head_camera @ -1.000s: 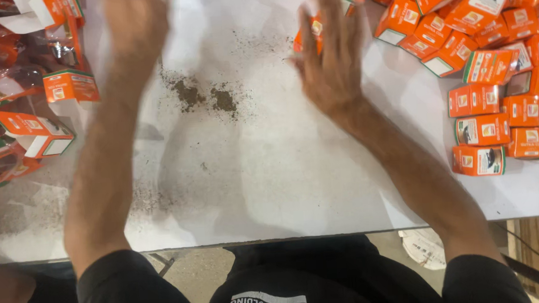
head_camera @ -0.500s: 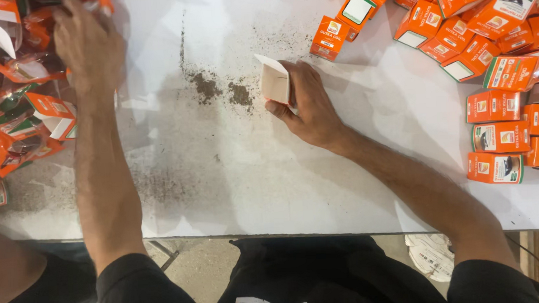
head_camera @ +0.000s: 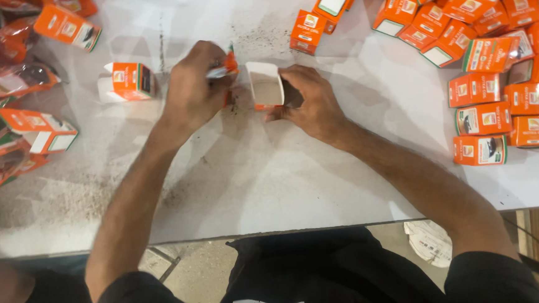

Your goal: The person packs small plastic-wrapped products into orange cardboard boxes at a table. They open a folded box, place a wrapped item inside, close the flaps, and set the finished box onto a large pile of packed boxes, repeating the cycle.

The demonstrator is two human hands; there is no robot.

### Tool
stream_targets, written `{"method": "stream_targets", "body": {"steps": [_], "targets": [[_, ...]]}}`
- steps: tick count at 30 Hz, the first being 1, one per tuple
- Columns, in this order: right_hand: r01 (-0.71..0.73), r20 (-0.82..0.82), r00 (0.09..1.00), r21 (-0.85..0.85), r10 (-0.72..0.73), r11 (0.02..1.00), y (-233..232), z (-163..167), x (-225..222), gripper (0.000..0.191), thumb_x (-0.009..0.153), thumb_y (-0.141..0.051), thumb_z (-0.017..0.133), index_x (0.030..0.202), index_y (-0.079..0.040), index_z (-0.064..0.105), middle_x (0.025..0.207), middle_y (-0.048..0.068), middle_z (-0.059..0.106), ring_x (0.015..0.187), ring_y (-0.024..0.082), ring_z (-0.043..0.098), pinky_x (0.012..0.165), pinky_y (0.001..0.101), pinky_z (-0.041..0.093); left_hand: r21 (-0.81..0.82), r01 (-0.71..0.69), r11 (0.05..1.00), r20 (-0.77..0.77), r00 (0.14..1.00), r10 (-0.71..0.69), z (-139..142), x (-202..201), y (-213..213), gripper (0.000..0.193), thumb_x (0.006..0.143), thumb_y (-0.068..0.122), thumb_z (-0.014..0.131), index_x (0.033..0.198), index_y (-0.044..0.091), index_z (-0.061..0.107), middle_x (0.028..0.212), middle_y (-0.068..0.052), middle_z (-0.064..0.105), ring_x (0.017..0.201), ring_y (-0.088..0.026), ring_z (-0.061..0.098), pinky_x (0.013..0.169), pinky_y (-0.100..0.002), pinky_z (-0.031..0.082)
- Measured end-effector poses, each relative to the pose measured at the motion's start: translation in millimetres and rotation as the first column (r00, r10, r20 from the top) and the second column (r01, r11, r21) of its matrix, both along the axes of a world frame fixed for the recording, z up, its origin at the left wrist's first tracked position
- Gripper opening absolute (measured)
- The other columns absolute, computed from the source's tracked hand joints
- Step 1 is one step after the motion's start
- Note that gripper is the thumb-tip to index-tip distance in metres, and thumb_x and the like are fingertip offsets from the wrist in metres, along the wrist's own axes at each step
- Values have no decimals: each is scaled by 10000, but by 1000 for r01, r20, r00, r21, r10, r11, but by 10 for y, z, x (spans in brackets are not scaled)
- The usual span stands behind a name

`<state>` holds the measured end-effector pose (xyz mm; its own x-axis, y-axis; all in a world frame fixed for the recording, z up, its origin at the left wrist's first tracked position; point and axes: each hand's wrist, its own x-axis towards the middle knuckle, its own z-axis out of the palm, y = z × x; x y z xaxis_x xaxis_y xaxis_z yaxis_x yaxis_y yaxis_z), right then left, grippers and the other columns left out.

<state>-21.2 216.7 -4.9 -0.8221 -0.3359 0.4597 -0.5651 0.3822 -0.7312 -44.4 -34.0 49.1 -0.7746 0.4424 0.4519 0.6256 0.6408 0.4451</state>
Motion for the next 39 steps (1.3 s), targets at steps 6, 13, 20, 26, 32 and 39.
{"method": "stream_targets", "body": {"steps": [6,13,20,26,32,39], "targets": [[-51,-17,999,-27,51,998,7,-80,-83,546,738,-163,951,1188,-41,666,1138,101,709,1077,312,672,987,425,515,326,365,872,-199,928,-314,-124,345,271,314,935,-89,703,1171,-22,507,1167,-198,616,1029,-306,677,858,-408,613],[-14,-2,1000,44,14,999,-30,-108,-81,609,726,-142,959,1215,-22,617,1120,131,676,1089,351,651,997,464,504,-172,86,981,-407,901,-151,-428,177,322,419,991,372,769,1204,28,659,1158,-146,657,1345,-422,503,1115,-739,304],[-1,41,999,90,-3,996,-64,-144,-37,702,722,-115,946,1316,-12,586,1242,158,652,1199,388,596,1018,479,504,49,-174,984,-121,977,178,-297,361,522,83,925,134,726,997,109,693,1249,-278,515,1322,-465,377,1085,-654,309],[-14,61,998,-10,15,1000,-83,-147,45,759,816,-79,892,1451,0,484,1395,169,592,1265,357,624,1070,450,532,404,-349,846,562,824,71,-395,164,483,389,925,56,682,1250,-31,487,1116,-140,625,886,-203,704,719,-368,576],[-20,-126,992,53,27,998,-155,-70,53,600,816,-56,908,1330,-67,599,1305,148,676,1118,321,681,1007,440,554,476,-352,806,700,706,-106,-377,129,449,140,956,2,552,1085,-48,571,899,-80,666,786,-148,698,663,-308,621],[-35,-169,984,115,54,993,-176,-65,11,484,790,-107,918,1188,-50,648,1128,139,713,1112,346,684,972,461,543,719,-439,538,694,479,-538,-290,104,164,146,935,-43,492,1002,6,611,852,-76,662,750,-118,642,637,-304,595]]}}
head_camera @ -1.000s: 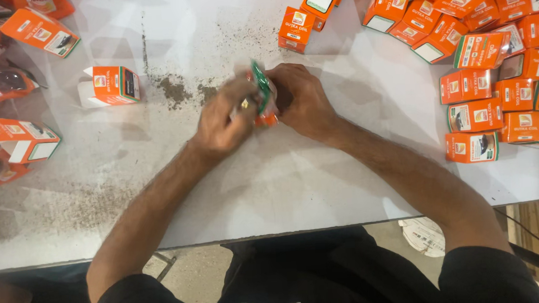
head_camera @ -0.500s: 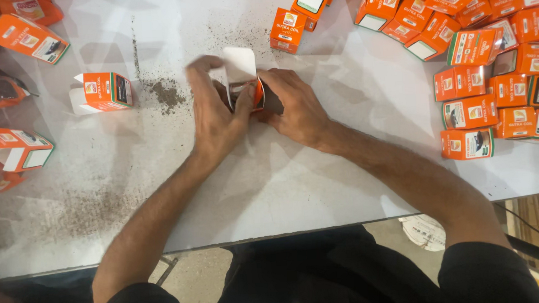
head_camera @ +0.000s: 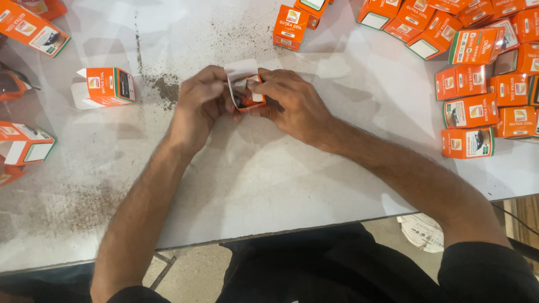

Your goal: The person packs small plastic-wrapped products into orange cardboard boxes at a table. They open a folded box, place a wrapped item inside, close the flaps, and set the finished box onto a large pile of packed boxes, repeating the cycle.

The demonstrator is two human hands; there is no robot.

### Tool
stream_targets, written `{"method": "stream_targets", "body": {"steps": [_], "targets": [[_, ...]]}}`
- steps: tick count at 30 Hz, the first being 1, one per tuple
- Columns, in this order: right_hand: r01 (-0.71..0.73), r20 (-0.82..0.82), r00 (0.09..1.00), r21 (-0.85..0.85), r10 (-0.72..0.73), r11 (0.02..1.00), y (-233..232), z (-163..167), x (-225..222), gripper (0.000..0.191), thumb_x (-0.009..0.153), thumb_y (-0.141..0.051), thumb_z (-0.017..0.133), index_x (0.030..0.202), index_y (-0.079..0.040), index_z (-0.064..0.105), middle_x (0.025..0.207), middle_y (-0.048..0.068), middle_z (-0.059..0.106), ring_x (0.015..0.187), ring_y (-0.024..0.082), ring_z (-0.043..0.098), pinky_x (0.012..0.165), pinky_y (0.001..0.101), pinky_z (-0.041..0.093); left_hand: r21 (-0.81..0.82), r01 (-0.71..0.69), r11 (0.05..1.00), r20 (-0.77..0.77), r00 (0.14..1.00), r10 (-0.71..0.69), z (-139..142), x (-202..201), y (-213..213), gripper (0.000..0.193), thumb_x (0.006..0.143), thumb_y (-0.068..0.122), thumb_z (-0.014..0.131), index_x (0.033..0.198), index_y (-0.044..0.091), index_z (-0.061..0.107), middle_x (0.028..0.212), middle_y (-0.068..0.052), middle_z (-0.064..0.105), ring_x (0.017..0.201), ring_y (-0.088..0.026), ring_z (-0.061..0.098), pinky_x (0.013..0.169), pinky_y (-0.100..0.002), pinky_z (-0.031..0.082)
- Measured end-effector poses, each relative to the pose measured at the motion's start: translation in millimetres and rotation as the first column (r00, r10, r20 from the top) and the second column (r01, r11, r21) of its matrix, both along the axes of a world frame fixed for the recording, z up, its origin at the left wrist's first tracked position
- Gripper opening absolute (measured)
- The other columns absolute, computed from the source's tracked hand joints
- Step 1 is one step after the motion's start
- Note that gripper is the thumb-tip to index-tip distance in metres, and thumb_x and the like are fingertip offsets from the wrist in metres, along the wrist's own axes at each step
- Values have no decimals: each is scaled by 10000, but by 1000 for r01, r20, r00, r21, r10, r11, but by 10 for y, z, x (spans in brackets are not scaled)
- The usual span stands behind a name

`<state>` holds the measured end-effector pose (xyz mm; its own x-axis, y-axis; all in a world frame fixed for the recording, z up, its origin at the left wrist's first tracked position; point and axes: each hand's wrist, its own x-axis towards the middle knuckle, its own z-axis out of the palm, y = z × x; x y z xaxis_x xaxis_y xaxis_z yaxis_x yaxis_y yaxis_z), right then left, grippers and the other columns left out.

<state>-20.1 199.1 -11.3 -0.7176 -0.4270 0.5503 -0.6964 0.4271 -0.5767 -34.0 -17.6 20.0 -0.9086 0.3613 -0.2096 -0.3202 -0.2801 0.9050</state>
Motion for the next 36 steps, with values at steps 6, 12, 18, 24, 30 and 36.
{"method": "stream_targets", "body": {"steps": [6,12,18,24,30,36], "targets": [[14,-32,999,2,-14,1000,-19,-20,1,401,784,-78,912,1072,-69,634,1084,103,724,1094,332,698,969,464,555,-212,-129,969,-178,980,91,-183,-28,29,131,931,-68,531,989,-21,640,868,-106,709,683,-116,643,567,-292,570],[11,-21,1000,-4,-11,1000,-42,9,13,433,774,-73,903,1096,-69,614,1121,112,726,1103,342,694,957,457,557,-258,-161,953,-372,927,56,-191,29,-49,25,1043,-25,611,1024,-39,605,880,-90,680,748,-90,616,629,-281,545],[5,49,999,-22,-4,1000,-56,39,12,433,817,-50,898,1113,-65,582,1164,143,706,1069,335,703,936,444,577,-446,-367,817,-712,698,-76,-151,64,85,154,984,-64,582,1122,-20,635,1068,-129,696,906,-200,686,732,-307,574],[34,307,952,-93,-4,995,-8,-34,1,554,843,7,821,1195,-63,399,1194,137,665,1120,348,720,875,402,607,-480,-421,770,-871,333,-361,-145,148,-26,332,878,92,809,1140,6,624,1340,-217,652,1314,-387,606,1065,-464,569],[51,272,962,-52,-35,997,-51,-45,-20,603,828,-30,886,1177,-69,396,1170,143,646,1083,360,710,842,406,606,-496,-460,736,-864,345,-367,-274,92,-56,190,977,54,771,1079,15,616,1360,-208,668,1346,-393,625,1093,-449,588],[51,255,966,-43,-38,998,-35,-117,-34,607,823,-25,869,1215,-65,409,1205,143,650,1126,359,693,896,421,592,-532,-493,689,-844,238,-481,-325,102,-108,294,976,187,812,1092,10,607,1461,-241,585,1426,-406,529,1135,-500,521]]}}
